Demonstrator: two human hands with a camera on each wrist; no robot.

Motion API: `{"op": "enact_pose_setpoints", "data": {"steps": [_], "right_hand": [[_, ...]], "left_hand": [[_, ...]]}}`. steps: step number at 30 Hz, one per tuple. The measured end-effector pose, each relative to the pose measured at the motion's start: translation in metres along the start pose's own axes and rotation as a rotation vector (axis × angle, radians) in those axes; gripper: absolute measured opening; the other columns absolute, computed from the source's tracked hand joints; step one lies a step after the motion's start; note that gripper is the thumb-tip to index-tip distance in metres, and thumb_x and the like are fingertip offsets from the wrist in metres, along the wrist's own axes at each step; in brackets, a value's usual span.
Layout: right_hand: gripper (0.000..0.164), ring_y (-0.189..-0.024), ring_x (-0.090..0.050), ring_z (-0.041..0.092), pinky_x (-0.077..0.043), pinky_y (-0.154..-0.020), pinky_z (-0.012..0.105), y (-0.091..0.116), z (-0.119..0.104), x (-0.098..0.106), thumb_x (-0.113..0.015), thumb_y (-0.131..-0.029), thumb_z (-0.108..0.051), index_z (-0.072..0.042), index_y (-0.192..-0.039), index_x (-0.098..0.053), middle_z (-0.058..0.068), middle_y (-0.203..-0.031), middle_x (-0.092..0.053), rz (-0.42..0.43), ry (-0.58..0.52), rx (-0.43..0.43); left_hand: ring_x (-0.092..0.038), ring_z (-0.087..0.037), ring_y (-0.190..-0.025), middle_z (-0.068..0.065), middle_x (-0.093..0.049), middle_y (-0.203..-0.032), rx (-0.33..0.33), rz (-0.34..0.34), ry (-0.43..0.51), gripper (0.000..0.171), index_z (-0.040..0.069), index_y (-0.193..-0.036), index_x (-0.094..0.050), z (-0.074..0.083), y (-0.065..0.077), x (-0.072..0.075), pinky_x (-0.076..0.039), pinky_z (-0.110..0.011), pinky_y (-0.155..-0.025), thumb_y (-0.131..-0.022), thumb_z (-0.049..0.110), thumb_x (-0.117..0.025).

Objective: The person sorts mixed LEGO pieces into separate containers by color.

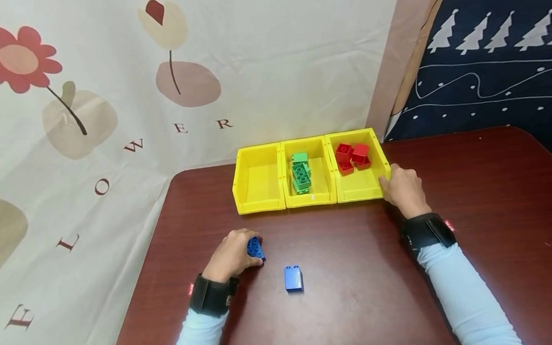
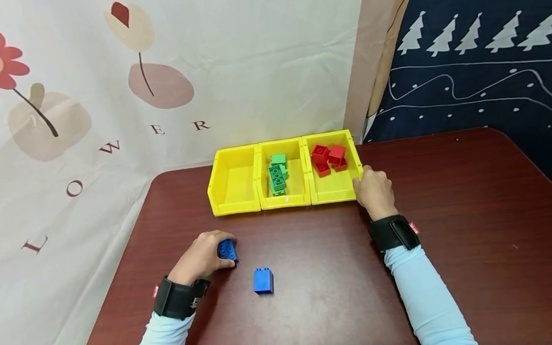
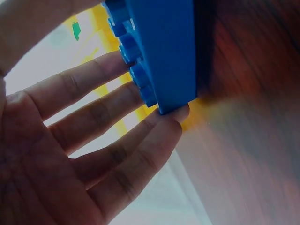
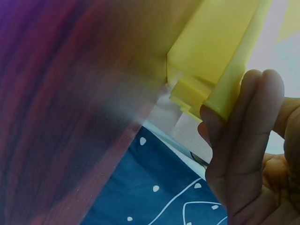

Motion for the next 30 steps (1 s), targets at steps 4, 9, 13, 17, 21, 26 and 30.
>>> {"op": "enact_pose_setpoints", "data": {"steps": [4, 9, 13, 17, 21, 26, 30], "right_hand": [[0.053, -0.09, -0.053, 0.043, -0.052, -0.076, 0.048, -0.001, 0.002, -0.003, -0.05, -0.101, -0.028, 0.012, -0.135, -0.039, 0.031, -0.107, -0.05, -0.02, -0.005, -0.008], [0.053, -0.091, -0.054, 0.043, -0.052, -0.08, 0.051, 0.0, 0.002, -0.005, -0.049, -0.102, -0.028, 0.012, -0.136, -0.038, 0.032, -0.111, -0.051, -0.031, -0.006, -0.009], [0.053, -0.089, -0.055, 0.043, -0.053, -0.08, 0.052, -0.001, 0.001, -0.003, -0.049, -0.102, -0.027, 0.011, -0.136, -0.038, 0.031, -0.11, -0.051, -0.029, -0.011, -0.008], [0.054, -0.09, -0.055, 0.043, -0.053, -0.082, 0.053, -0.002, 0.001, -0.001, -0.049, -0.102, -0.027, 0.011, -0.137, -0.037, 0.031, -0.112, -0.051, -0.03, -0.015, -0.007], [0.054, -0.091, -0.055, 0.042, -0.053, -0.084, 0.054, -0.003, 0.001, -0.001, -0.049, -0.102, -0.027, 0.012, -0.138, -0.036, 0.031, -0.112, -0.05, -0.04, -0.022, -0.007], [0.052, -0.091, -0.055, 0.042, -0.053, -0.084, 0.054, -0.003, 0.001, 0.001, -0.049, -0.102, -0.026, 0.012, -0.137, -0.037, 0.031, -0.111, -0.051, -0.026, -0.024, 0.0], [0.052, -0.092, -0.056, 0.042, -0.053, -0.085, 0.054, -0.005, 0.0, 0.0, -0.049, -0.102, -0.026, 0.011, -0.137, -0.038, 0.032, -0.114, -0.052, -0.028, -0.021, -0.002]], "left_hand": [[-0.061, -0.03, -0.108, -0.012, -0.067, -0.122, -0.013, 0.009, -0.031, 0.054, 0.007, -0.121, -0.068, 0.002, 0.001, 0.001, -0.054, -0.047, -0.091, -0.072, 0.02, -0.088], [-0.06, -0.031, -0.113, -0.013, -0.065, -0.126, -0.031, 0.049, -0.046, 0.058, 0.006, -0.125, -0.066, 0.007, 0.001, 0.013, -0.054, -0.047, -0.092, -0.073, 0.022, -0.087], [-0.06, -0.033, -0.115, -0.016, -0.061, -0.132, -0.043, 0.047, -0.058, 0.063, 0.005, -0.132, -0.061, 0.014, -0.01, 0.029, -0.052, -0.048, -0.094, -0.076, 0.023, -0.085], [-0.06, -0.034, -0.113, -0.019, -0.059, -0.134, -0.057, 0.056, -0.083, 0.064, 0.004, -0.135, -0.058, 0.019, -0.031, 0.052, -0.052, -0.048, -0.095, -0.079, 0.022, -0.083], [-0.059, -0.035, -0.111, -0.021, -0.059, -0.134, -0.049, 0.061, -0.108, 0.065, 0.002, -0.136, -0.057, 0.024, -0.054, 0.074, -0.051, -0.048, -0.096, -0.079, 0.022, -0.083], [-0.059, -0.033, -0.106, -0.021, -0.06, -0.132, -0.054, 0.028, -0.111, 0.066, 0.001, -0.137, -0.056, 0.032, -0.089, 0.086, -0.052, -0.046, -0.096, -0.081, 0.023, -0.081], [-0.061, -0.032, -0.104, -0.021, -0.06, -0.132, -0.034, -0.035, -0.086, 0.065, 0.0, -0.138, -0.054, 0.029, -0.117, 0.083, -0.053, -0.043, -0.093, -0.083, 0.022, -0.08]]}}
Point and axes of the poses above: each hand's wrist, its own y-axis away from the middle knuckle, its own x-axis out of the back of the hand, z = x × y, the point moved 10 cm from there along -y, towards the middle knuckle
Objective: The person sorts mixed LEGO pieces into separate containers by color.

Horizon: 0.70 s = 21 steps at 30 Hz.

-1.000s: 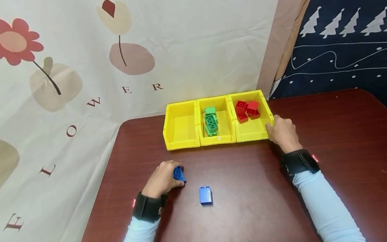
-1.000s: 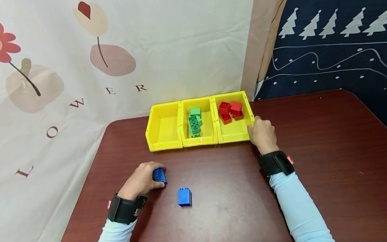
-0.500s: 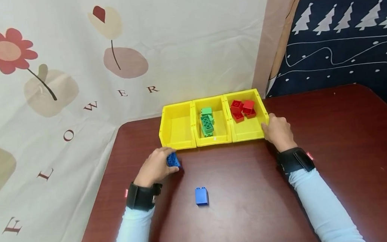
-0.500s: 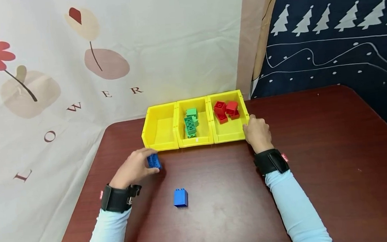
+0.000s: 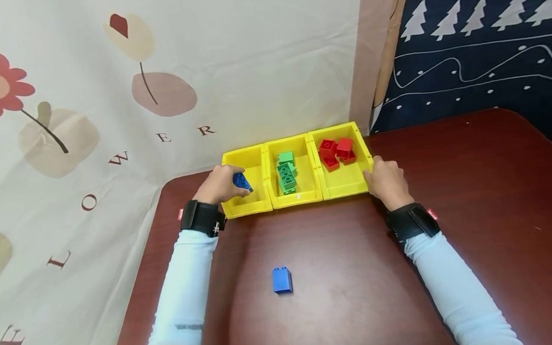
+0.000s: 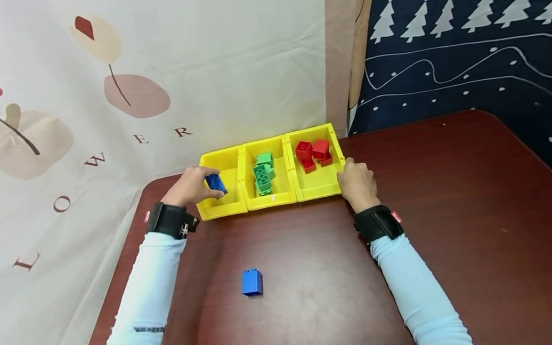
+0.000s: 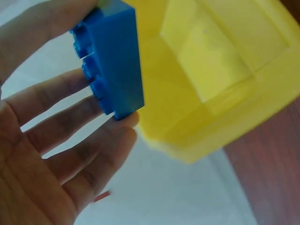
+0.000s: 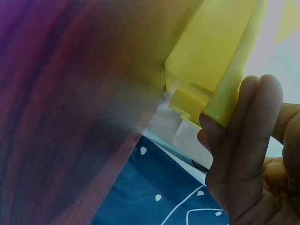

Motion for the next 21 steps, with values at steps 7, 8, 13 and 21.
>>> {"op": "enact_pose_setpoints", "data": {"steps": [7, 8, 13, 21], "right_hand": [[0.052, -0.092, -0.056, 0.04, -0.053, -0.083, 0.051, -0.001, 0.002, 0.0, -0.049, -0.102, -0.027, 0.008, -0.139, -0.037, 0.03, -0.114, -0.052, -0.011, -0.007, -0.028], [0.052, -0.092, -0.056, 0.04, -0.053, -0.083, 0.05, -0.001, 0.002, -0.001, -0.049, -0.102, -0.027, 0.008, -0.139, -0.038, 0.029, -0.114, -0.052, -0.012, -0.008, -0.029], [0.052, -0.094, -0.056, 0.04, -0.053, -0.086, 0.051, -0.001, 0.0, -0.002, -0.05, -0.102, -0.027, 0.008, -0.139, -0.037, 0.03, -0.116, -0.051, -0.01, -0.013, -0.027], [0.053, -0.095, -0.055, 0.04, -0.053, -0.088, 0.053, -0.001, 0.003, 0.0, -0.05, -0.102, -0.026, 0.008, -0.14, -0.036, 0.03, -0.118, -0.051, 0.003, -0.017, -0.026]], "left_hand": [[-0.062, -0.033, -0.104, -0.024, -0.06, -0.131, -0.022, -0.065, -0.012, 0.064, -0.005, -0.135, -0.055, 0.001, -0.042, -0.013, -0.054, -0.041, -0.09, -0.082, 0.02, -0.08], [-0.062, -0.033, -0.105, -0.024, -0.06, -0.132, -0.024, -0.071, -0.025, 0.063, -0.005, -0.135, -0.056, 0.0, -0.046, -0.015, -0.054, -0.041, -0.09, -0.082, 0.02, -0.08], [-0.06, -0.035, -0.111, -0.023, -0.06, -0.133, -0.036, -0.079, -0.069, 0.063, -0.005, -0.133, -0.058, -0.002, -0.059, -0.023, -0.053, -0.041, -0.093, -0.08, 0.02, -0.081], [-0.058, -0.035, -0.114, -0.022, -0.059, -0.133, 0.006, -0.12, -0.077, 0.062, 0.0, -0.134, -0.059, -0.009, -0.069, -0.044, -0.051, -0.042, -0.095, -0.079, 0.019, -0.082]]}}
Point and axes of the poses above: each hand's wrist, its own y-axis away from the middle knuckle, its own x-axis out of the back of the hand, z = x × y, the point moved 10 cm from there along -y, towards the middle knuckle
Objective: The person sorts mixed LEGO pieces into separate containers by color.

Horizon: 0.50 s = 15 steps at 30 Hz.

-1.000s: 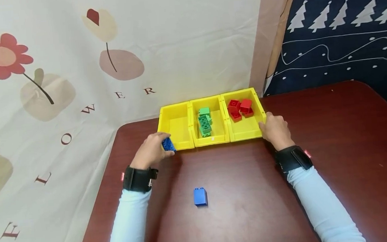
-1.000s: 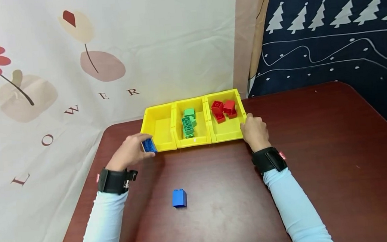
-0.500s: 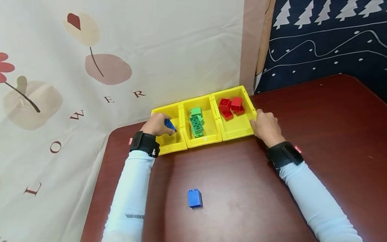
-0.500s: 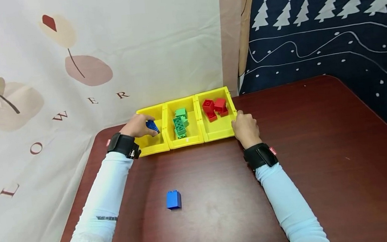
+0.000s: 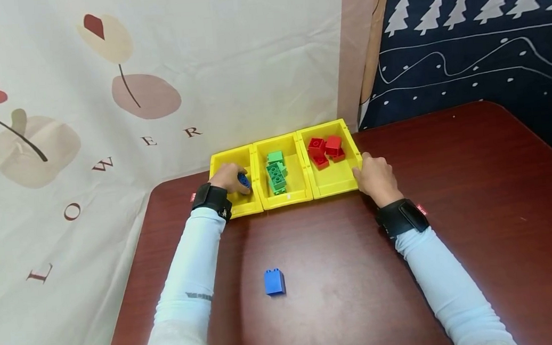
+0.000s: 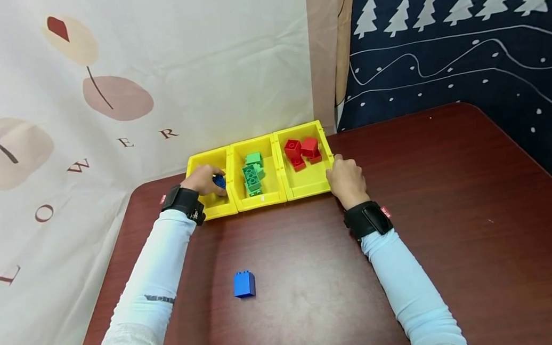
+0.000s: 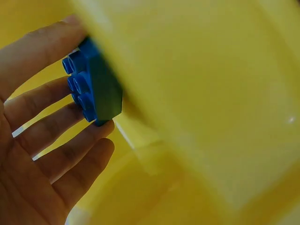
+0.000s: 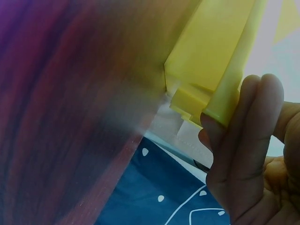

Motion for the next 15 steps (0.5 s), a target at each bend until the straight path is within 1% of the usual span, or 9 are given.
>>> {"op": "enact_pose_setpoints", "data": {"steps": [5, 10, 13, 15], "right_hand": [[0.054, -0.096, -0.055, 0.04, -0.053, -0.088, 0.053, 0.0, 0.0, -0.002, -0.049, -0.102, -0.027, 0.008, -0.142, -0.035, 0.03, -0.119, -0.051, -0.02, -0.002, -0.013], [0.056, -0.098, -0.055, 0.041, -0.052, -0.09, 0.054, -0.002, 0.0, -0.003, -0.049, -0.102, -0.027, 0.007, -0.144, -0.034, 0.031, -0.123, -0.05, -0.031, -0.001, -0.026], [0.056, -0.099, -0.055, 0.041, -0.052, -0.09, 0.055, -0.003, 0.001, -0.003, -0.049, -0.102, -0.027, 0.007, -0.144, -0.033, 0.032, -0.125, -0.05, -0.032, 0.004, -0.028], [0.056, -0.099, -0.054, 0.042, -0.051, -0.09, 0.055, -0.003, 0.002, -0.002, -0.049, -0.102, -0.027, 0.008, -0.143, -0.034, 0.032, -0.125, -0.05, -0.028, 0.006, -0.026]], "left_hand": [[-0.058, -0.034, -0.114, -0.021, -0.06, -0.133, 0.015, -0.001, -0.009, 0.063, 0.001, -0.134, -0.059, -0.004, 0.001, -0.004, -0.051, -0.042, -0.096, -0.079, 0.019, -0.082], [-0.056, -0.035, -0.115, -0.021, -0.058, -0.136, 0.024, -0.002, 0.014, 0.067, 0.002, -0.137, -0.056, -0.006, 0.005, -0.005, -0.05, -0.042, -0.098, -0.078, 0.02, -0.083], [-0.054, -0.035, -0.119, -0.022, -0.054, -0.141, 0.008, -0.002, 0.032, 0.071, 0.002, -0.141, -0.052, -0.004, 0.009, -0.003, -0.049, -0.043, -0.1, -0.08, 0.022, -0.082], [-0.052, -0.036, -0.126, -0.02, -0.051, -0.144, -0.026, 0.015, 0.043, 0.071, 0.003, -0.143, -0.049, 0.002, 0.013, 0.003, -0.046, -0.044, -0.104, -0.082, 0.023, -0.08]]}}
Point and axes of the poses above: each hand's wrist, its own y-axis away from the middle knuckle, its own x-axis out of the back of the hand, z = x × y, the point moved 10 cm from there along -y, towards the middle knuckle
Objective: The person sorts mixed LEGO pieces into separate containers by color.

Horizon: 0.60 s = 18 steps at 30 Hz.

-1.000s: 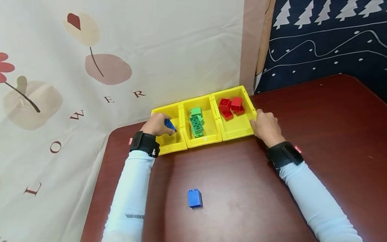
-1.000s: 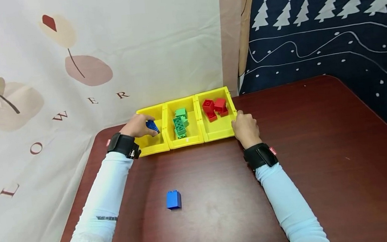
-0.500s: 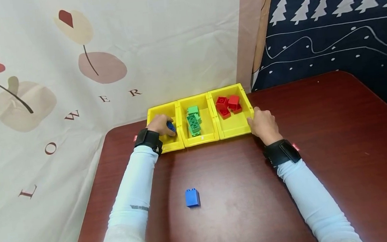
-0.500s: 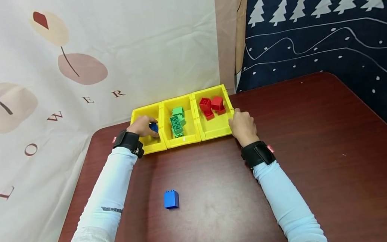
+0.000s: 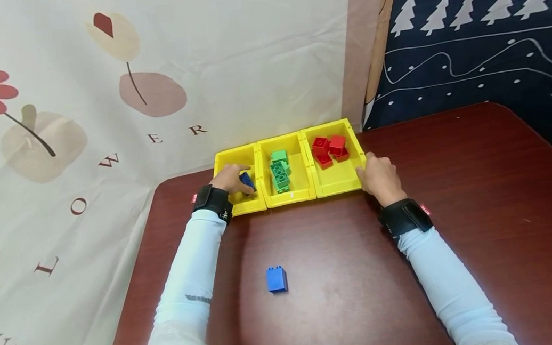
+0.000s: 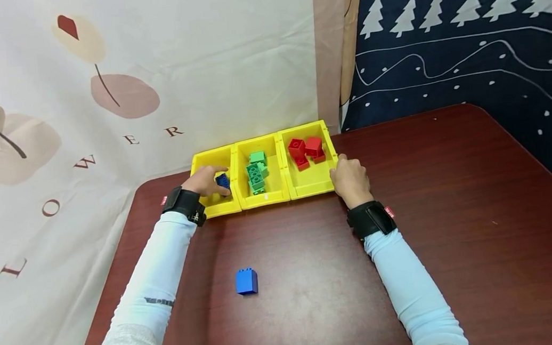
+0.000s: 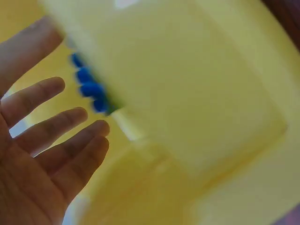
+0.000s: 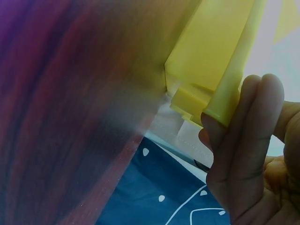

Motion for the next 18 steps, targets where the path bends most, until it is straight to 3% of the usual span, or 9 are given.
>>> {"op": "enact_pose_setpoints", "data": {"steps": [4, 7, 11, 14, 18], "right_hand": [[0.056, -0.099, -0.054, 0.042, -0.051, -0.09, 0.054, 0.0, -0.003, -0.001, -0.049, -0.103, -0.027, 0.009, -0.142, -0.034, 0.032, -0.123, -0.049, -0.002, 0.0, 0.011], [0.056, -0.099, -0.054, 0.042, -0.051, -0.091, 0.054, 0.0, -0.004, -0.002, -0.049, -0.103, -0.027, 0.009, -0.143, -0.033, 0.032, -0.123, -0.049, -0.011, -0.002, 0.014], [0.057, -0.099, -0.053, 0.043, -0.051, -0.091, 0.055, 0.0, -0.003, -0.001, -0.048, -0.102, -0.027, 0.01, -0.143, -0.033, 0.033, -0.122, -0.049, -0.006, 0.008, 0.015], [0.057, -0.098, -0.053, 0.044, -0.051, -0.09, 0.055, 0.0, -0.003, 0.001, -0.048, -0.102, -0.027, 0.01, -0.143, -0.033, 0.033, -0.121, -0.049, 0.003, 0.012, 0.017], [0.057, -0.097, -0.052, 0.044, -0.051, -0.088, 0.055, 0.0, -0.004, -0.001, -0.048, -0.102, -0.028, 0.01, -0.143, -0.033, 0.033, -0.12, -0.048, -0.011, 0.004, 0.019]], "left_hand": [[-0.041, -0.037, -0.138, -0.02, -0.047, -0.148, -0.08, 0.078, 0.047, 0.062, 0.001, -0.143, -0.047, 0.015, 0.028, 0.025, -0.034, -0.05, -0.114, -0.091, 0.023, -0.071], [-0.034, -0.039, -0.142, -0.02, -0.044, -0.15, -0.099, 0.176, 0.076, 0.058, 0.003, -0.144, -0.048, 0.024, 0.065, 0.047, -0.029, -0.055, -0.115, -0.094, 0.027, -0.067], [-0.037, -0.039, -0.141, -0.02, -0.044, -0.15, -0.14, 0.32, 0.079, 0.059, 0.005, -0.142, -0.05, 0.036, 0.121, 0.064, -0.036, -0.054, -0.111, -0.092, 0.028, -0.069], [-0.045, -0.037, -0.136, -0.02, -0.05, -0.145, -0.215, 0.387, 0.075, 0.059, 0.003, -0.139, -0.054, 0.049, 0.156, 0.061, -0.042, -0.05, -0.107, -0.089, 0.027, -0.073], [-0.055, -0.033, -0.128, -0.018, -0.058, -0.137, -0.289, 0.404, 0.102, 0.058, 0.004, -0.134, -0.058, 0.059, 0.191, 0.036, -0.047, -0.046, -0.102, -0.085, 0.027, -0.077]]}}
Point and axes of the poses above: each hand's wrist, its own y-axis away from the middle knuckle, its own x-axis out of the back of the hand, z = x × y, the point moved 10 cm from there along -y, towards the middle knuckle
